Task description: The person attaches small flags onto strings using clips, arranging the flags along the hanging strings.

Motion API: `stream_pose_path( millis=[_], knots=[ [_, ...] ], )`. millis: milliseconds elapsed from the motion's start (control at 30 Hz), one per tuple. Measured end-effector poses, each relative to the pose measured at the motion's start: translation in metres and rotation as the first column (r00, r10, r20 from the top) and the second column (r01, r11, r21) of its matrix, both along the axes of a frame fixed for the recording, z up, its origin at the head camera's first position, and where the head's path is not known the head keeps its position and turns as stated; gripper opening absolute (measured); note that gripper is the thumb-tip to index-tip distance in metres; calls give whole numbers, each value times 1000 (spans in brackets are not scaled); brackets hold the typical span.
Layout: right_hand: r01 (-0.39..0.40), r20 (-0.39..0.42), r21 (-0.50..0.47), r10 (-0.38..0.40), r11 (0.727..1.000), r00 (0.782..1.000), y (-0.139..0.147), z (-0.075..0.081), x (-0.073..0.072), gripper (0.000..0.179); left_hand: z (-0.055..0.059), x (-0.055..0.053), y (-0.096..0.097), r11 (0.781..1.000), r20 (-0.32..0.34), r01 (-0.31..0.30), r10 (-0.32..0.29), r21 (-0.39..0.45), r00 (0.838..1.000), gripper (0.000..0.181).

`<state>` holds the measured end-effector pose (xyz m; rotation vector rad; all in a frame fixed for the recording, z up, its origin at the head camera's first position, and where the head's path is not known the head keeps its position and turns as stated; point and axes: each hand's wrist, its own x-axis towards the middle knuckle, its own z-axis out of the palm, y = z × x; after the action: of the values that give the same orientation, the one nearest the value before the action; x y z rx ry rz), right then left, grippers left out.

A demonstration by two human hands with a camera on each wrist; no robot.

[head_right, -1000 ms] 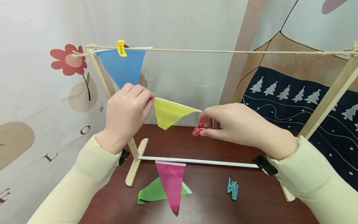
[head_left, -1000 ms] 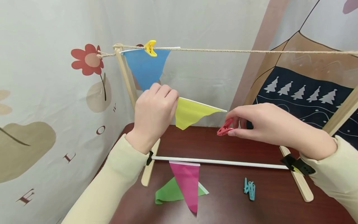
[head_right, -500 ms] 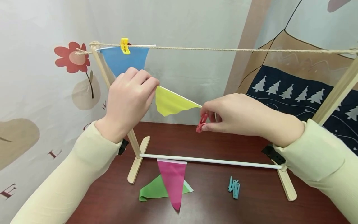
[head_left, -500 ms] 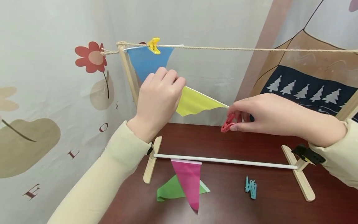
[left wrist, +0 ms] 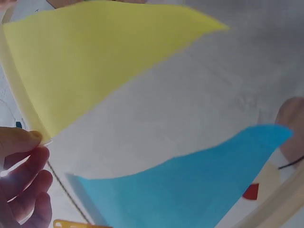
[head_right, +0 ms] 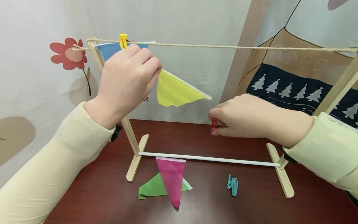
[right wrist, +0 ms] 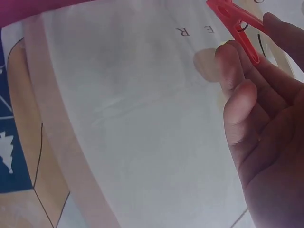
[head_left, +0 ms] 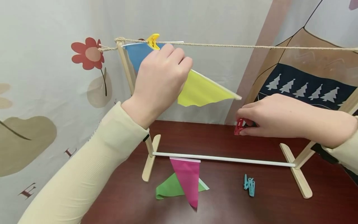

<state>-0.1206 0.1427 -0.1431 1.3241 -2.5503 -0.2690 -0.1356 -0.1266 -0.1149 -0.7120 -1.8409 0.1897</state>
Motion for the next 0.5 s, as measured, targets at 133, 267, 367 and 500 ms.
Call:
stream_pose_path(
  millis=[133, 267, 367, 500],
  knots=[
    [-24, -54, -1, 24, 1000, 998, 2, 4, 0, 26, 9, 3, 0, 1000, -21, -1, 1, -8, 1000, 29],
    [-17, -75, -7, 16, 1000, 997, -1, 13, 0, 26, 15, 5, 1, 1000, -87, -14, 14, 1, 996, 31],
    [-14, -80, -7, 13, 1000, 997, -5, 19, -1, 23, 19, 7, 0, 999, -137, -44, 46, 16, 990, 35],
    [-22, -109, -9, 21, 1000, 994, -7, 26, -2, 23, 24, 6, -2, 996, -161, -75, 82, 46, 984, 39]
  ],
)
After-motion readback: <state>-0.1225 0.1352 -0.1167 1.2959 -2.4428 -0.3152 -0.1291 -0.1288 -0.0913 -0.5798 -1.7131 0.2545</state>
